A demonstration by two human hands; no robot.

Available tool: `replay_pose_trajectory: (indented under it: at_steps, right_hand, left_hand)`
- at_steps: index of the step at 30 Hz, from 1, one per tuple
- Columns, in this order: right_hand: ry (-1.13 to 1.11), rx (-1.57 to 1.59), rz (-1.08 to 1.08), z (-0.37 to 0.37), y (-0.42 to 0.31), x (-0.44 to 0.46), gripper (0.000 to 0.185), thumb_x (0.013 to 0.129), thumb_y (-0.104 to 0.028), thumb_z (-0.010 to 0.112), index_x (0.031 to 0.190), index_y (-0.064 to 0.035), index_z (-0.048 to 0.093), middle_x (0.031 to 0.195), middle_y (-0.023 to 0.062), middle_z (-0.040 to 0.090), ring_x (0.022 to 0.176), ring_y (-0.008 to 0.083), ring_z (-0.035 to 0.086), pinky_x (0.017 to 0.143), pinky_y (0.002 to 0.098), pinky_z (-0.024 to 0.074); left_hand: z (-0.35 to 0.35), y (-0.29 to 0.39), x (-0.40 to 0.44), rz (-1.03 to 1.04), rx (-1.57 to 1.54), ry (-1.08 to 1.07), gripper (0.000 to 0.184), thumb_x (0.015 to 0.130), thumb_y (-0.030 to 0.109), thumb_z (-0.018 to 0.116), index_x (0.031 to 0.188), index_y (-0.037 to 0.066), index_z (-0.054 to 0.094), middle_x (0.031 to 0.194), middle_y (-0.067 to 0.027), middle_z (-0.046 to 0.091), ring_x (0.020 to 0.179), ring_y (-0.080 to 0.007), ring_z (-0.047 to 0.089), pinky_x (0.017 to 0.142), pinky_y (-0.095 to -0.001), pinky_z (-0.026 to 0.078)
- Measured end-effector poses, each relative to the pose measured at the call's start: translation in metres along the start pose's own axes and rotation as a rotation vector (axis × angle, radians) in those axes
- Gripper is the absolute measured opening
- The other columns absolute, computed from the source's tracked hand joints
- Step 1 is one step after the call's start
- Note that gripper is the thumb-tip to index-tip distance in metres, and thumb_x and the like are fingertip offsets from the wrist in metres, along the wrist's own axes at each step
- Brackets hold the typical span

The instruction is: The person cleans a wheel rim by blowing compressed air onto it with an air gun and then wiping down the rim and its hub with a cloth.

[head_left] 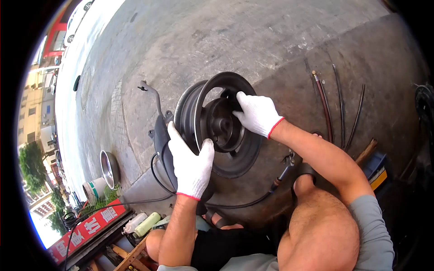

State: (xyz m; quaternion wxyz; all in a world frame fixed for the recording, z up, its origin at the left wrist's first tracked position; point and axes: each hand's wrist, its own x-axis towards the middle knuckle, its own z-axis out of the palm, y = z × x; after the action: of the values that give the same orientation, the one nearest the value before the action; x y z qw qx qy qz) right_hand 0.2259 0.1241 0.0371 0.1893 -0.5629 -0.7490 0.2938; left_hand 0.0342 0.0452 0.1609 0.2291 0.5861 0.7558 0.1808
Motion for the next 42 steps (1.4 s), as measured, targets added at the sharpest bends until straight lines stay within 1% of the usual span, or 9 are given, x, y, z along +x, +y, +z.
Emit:
replay_pose_trajectory:
  at_steps: [5,9,11,13,16,23,27,35,42]
  right_hand:
    - [0.049,0.046,0.033,0.009,0.003,0.011,0.029,0.085,-0.023,0.073,0.100,-0.0033,0.058,0.085,0.0192,0.072,0.082,0.0417,0.071,0.071,0.0501,0.0566]
    - [-0.598,0.091,-0.034,0.016,0.045,-0.026,0.035,0.081,-0.021,0.069,0.113,-0.0073,0.061,0.097,0.0211,0.072,0.094,0.0435,0.070,0.083,0.0530,0.0554]
    - [-0.375,-0.035,0.078,-0.010,0.028,-0.043,0.033,0.083,-0.021,0.069,0.112,-0.0077,0.061,0.096,0.0194,0.073,0.092,0.0426,0.070,0.079,0.0526,0.0554]
    - [0.084,0.068,-0.154,-0.011,0.025,-0.039,0.028,0.085,-0.014,0.066,0.112,-0.0106,0.062,0.089,0.0138,0.069,0.083,0.0382,0.069,0.070,0.0478,0.0551]
    - [0.174,0.041,-0.369,-0.014,0.017,-0.013,0.027,0.084,-0.013,0.071,0.112,-0.0126,0.068,0.089,0.0105,0.064,0.078,0.0339,0.067,0.068,0.0448,0.0545]
    - [-0.312,0.189,-0.248,0.019,0.024,-0.046,0.017,0.082,-0.015,0.066,0.097,-0.0079,0.070,0.092,0.0136,0.068,0.085,0.0372,0.069,0.077,0.0452,0.0571]
    - [0.119,-0.066,-0.344,-0.014,0.018,-0.025,0.025,0.081,-0.012,0.065,0.104,-0.0094,0.073,0.094,0.0132,0.063,0.080,0.0314,0.066,0.068,0.0448,0.0529]
    - [-0.034,-0.138,-0.491,0.012,0.007,-0.006,0.045,0.085,-0.013,0.063,0.129,-0.0084,0.067,0.122,0.0072,0.064,0.093,0.0259,0.070,0.078,0.0406,0.0546]
    - [-0.183,-0.018,-0.322,0.023,-0.003,-0.054,0.008,0.082,-0.009,0.065,0.086,-0.0043,0.070,0.095,0.0151,0.062,0.086,0.0319,0.068,0.079,0.0443,0.0543]
  left_hand:
    - [0.004,0.003,-0.009,0.030,0.085,0.029,0.097,0.087,0.024,0.074,0.160,-0.005,0.017,0.148,-0.0323,0.041,0.138,-0.0448,0.044,0.117,-0.0455,0.034]
    - [-0.001,0.000,0.000,0.004,0.040,0.007,0.097,0.087,0.024,0.074,0.160,-0.005,0.018,0.146,-0.0312,0.044,0.135,-0.0442,0.046,0.116,-0.0451,0.035]
    - [-0.002,-0.003,0.002,-0.001,0.021,-0.013,0.096,0.087,0.024,0.073,0.160,-0.005,0.018,0.145,-0.0307,0.044,0.135,-0.0438,0.046,0.116,-0.0449,0.036]
    - [-0.001,-0.004,0.002,0.015,0.019,0.007,0.095,0.087,0.024,0.073,0.160,-0.005,0.019,0.144,-0.0298,0.045,0.134,-0.0426,0.047,0.116,-0.0443,0.036]
    - [0.002,-0.008,-0.001,0.046,0.036,0.005,0.095,0.087,0.023,0.072,0.160,-0.005,0.018,0.146,-0.0298,0.044,0.136,-0.0423,0.045,0.117,-0.0441,0.035]
    - [-0.002,-0.008,0.001,0.022,-0.005,-0.029,0.095,0.087,0.023,0.071,0.161,-0.005,0.017,0.154,-0.0298,0.038,0.143,-0.0418,0.039,0.121,-0.0433,0.029]
    - [-0.001,-0.012,0.004,0.008,-0.045,-0.028,0.095,0.088,0.022,0.071,0.161,-0.005,0.017,0.159,-0.0288,0.034,0.147,-0.0399,0.035,0.123,-0.0429,0.026]
    - [0.001,-0.009,0.002,0.036,-0.013,-0.026,0.094,0.088,0.018,0.070,0.162,-0.006,0.016,0.164,-0.0291,0.026,0.153,-0.0396,0.027,0.125,-0.0432,0.021]
    - [-0.001,-0.018,0.004,0.047,-0.066,-0.048,0.091,0.090,0.018,0.068,0.161,-0.006,0.017,0.166,-0.0269,0.025,0.155,-0.0377,0.024,0.126,-0.0422,0.019]
